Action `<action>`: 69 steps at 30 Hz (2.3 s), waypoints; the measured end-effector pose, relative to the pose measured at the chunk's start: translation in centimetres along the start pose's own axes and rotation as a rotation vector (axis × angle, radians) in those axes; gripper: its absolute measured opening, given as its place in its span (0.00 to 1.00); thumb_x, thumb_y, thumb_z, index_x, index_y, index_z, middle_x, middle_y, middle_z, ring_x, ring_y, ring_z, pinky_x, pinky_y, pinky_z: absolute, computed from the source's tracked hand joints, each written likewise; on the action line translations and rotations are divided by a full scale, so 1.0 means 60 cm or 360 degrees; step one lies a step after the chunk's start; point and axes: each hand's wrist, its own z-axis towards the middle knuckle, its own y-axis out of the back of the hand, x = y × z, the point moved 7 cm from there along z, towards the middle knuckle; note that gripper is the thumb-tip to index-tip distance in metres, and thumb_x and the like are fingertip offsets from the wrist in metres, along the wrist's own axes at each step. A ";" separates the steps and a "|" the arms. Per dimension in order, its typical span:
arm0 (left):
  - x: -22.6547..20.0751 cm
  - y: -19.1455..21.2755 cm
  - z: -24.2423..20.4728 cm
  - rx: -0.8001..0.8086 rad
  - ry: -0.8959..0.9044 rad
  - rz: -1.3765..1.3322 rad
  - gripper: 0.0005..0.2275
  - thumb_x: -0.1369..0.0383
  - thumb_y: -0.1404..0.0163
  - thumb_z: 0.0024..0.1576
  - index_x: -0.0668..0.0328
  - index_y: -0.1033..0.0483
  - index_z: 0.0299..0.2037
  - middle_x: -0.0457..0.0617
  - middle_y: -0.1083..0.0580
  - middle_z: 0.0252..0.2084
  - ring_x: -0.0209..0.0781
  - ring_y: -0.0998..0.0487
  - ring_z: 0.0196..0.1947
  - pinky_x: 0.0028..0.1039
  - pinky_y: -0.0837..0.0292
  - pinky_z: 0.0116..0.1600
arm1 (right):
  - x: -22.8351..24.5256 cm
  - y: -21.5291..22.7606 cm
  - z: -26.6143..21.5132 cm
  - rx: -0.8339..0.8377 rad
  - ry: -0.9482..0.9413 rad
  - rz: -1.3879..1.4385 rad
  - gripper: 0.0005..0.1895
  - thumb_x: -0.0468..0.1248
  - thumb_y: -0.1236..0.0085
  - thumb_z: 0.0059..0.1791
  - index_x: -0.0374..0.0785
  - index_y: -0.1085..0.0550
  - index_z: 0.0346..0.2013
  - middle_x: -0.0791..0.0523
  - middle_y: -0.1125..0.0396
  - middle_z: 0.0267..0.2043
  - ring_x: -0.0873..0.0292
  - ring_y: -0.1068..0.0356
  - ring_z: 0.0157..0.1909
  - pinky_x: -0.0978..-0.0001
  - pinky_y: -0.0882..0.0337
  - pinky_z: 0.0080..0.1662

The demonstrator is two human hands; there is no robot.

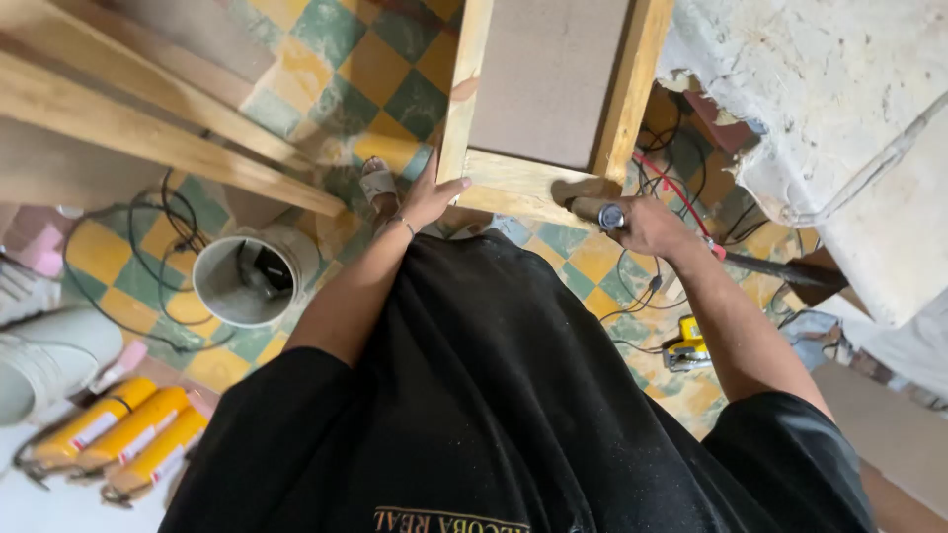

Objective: The person assembles a wooden frame by placing short wooden blocks onto a larger frame and securing them with a pneumatic nail gun. They repeatedly position blocks, fire nails, and adjust pieces. Later, they retrieve nails from a bucket and load them into the nail gun.

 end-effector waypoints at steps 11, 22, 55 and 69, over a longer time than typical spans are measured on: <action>-0.020 0.000 -0.013 -0.0084 -0.0205 0.0086 0.40 0.55 0.43 0.59 0.51 0.56 0.77 0.67 0.35 0.69 0.63 0.34 0.68 0.49 0.38 0.72 | 0.013 -0.047 0.102 0.0080 0.0052 -0.0349 0.16 0.50 0.40 0.38 0.43 0.23 0.30 0.50 0.24 0.30 0.39 0.22 0.41 0.44 0.24 0.44; -0.027 0.008 -0.015 -0.0026 -0.0097 0.0138 0.39 0.51 0.47 0.62 0.44 0.59 0.78 0.65 0.32 0.67 0.61 0.27 0.63 0.47 0.33 0.70 | 0.171 -0.026 0.132 0.0190 -0.0015 -0.0658 0.19 0.51 0.41 0.38 0.41 0.20 0.34 0.48 0.23 0.35 0.39 0.22 0.45 0.43 0.23 0.47; -0.028 0.003 -0.021 -0.0013 0.0162 0.0285 0.45 0.46 0.42 0.56 0.51 0.56 0.77 0.69 0.33 0.64 0.61 0.31 0.67 0.46 0.38 0.72 | 0.047 -0.026 0.031 0.0036 -0.0248 -0.0043 0.20 0.51 0.40 0.44 0.36 0.21 0.35 0.42 0.24 0.34 0.36 0.24 0.46 0.43 0.27 0.46; -0.192 0.029 -0.036 0.0100 -0.0842 0.0685 0.30 0.49 0.42 0.55 0.53 0.31 0.66 0.59 0.26 0.56 0.61 0.27 0.59 0.46 0.33 0.63 | 0.179 0.062 -0.035 -0.0591 -0.0542 0.1999 0.15 0.36 0.40 0.50 0.30 0.24 0.22 0.47 0.32 0.14 0.52 0.29 0.17 0.61 0.27 0.28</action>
